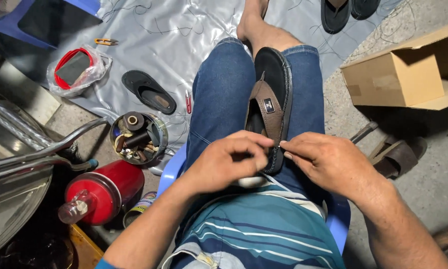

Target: Hand-sewing a leather sandal to repair or assemble it.

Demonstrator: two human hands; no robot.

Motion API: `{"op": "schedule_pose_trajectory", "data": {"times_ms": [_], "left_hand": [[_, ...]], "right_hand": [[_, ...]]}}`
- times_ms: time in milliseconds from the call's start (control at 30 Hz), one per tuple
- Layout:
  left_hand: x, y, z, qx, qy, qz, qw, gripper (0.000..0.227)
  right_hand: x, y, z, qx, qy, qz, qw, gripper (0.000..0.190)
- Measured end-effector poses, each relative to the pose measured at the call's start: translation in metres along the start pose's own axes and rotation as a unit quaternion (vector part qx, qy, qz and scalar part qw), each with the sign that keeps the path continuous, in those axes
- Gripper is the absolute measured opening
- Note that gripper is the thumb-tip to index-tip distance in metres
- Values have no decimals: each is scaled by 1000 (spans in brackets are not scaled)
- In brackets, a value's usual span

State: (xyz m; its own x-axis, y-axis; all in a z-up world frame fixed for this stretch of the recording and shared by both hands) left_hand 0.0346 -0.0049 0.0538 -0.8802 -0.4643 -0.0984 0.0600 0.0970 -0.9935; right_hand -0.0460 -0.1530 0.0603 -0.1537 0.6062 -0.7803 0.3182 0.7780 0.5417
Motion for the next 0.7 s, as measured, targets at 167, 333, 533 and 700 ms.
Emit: {"op": "schedule_pose_trajectory", "data": {"times_ms": [167, 333, 533, 700], "left_hand": [[36, 27, -9, -108, -9, -329, 938, 12], [13, 29, -3, -116, -89, 143, 979, 14], [23, 16, 4, -22, -65, 153, 986, 26], [20, 41, 14, -58, -27, 20, 998, 44]], "right_hand": [[2, -7, -6, -67, -21, 28, 997, 24], [3, -10, -8, -44, -35, 44, 997, 24], [4, -6, -8, 48, -28, 23, 998, 14], [-30, -16, -23, 123, 42, -36, 991, 29]]}}
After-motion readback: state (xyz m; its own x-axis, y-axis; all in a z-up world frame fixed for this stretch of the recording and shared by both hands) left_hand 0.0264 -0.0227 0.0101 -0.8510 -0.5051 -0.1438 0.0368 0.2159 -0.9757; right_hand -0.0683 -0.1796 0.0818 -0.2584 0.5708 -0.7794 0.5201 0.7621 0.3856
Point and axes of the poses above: each hand's wrist, its own z-axis towards the middle knuckle, its own x-axis out of the palm, y = z × x, the point moved 5 cm from there along z, towards the middle knuckle, and after that the axes turned 10 degrees about x, right-handed, at the moved point
